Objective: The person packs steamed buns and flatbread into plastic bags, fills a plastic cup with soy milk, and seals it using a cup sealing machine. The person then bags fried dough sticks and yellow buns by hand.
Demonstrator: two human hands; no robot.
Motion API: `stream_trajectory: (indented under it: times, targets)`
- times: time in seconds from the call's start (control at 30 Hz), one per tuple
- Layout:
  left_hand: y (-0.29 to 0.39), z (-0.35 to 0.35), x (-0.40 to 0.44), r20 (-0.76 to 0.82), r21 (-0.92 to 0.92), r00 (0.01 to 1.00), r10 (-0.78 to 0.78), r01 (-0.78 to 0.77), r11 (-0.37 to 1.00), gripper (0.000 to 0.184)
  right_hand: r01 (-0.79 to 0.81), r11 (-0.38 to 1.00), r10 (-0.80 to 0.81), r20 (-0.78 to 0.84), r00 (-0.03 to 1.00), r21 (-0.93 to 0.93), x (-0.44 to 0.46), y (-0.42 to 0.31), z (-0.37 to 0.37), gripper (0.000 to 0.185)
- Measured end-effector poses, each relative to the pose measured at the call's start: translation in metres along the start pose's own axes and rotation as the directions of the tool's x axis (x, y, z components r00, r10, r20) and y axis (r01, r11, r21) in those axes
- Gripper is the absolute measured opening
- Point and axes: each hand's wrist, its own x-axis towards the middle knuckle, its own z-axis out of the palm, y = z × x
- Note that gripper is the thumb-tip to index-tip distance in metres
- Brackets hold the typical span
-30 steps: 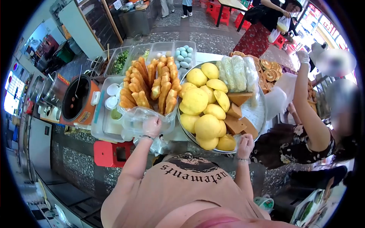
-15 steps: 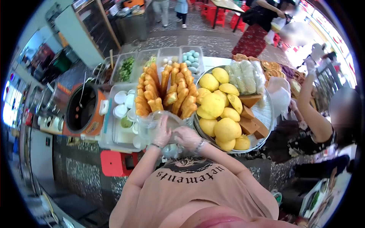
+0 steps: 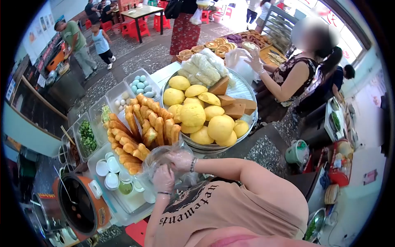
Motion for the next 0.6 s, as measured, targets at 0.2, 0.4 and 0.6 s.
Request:
stream_trajectory:
  times: [0.2,0.4,0.6]
  targets:
    - [0.009,-0.011,0.005,0.125,-0.027,0.992,0.017,-0.014,1.000,0.032,-0.087,0.995,0.089,0.043,0.995,-0.047,0.002,0.005,0.013,0.017]
    - [0.007,-0.013,0.005,0.110,-0.141,0.993,0.041,-0.025,0.990,0.037,-0.109,0.993,0.113,0.096,0.989,-0.038,0.002,0.002,0.011,0.018]
    - [0.003,-0.018,0.003,0.106,-0.143,0.978,0.181,-0.165,0.976,0.046,-0.089,0.996,0.090,0.265,0.960,-0.016,0.010,-0.014,-0.007,0.032]
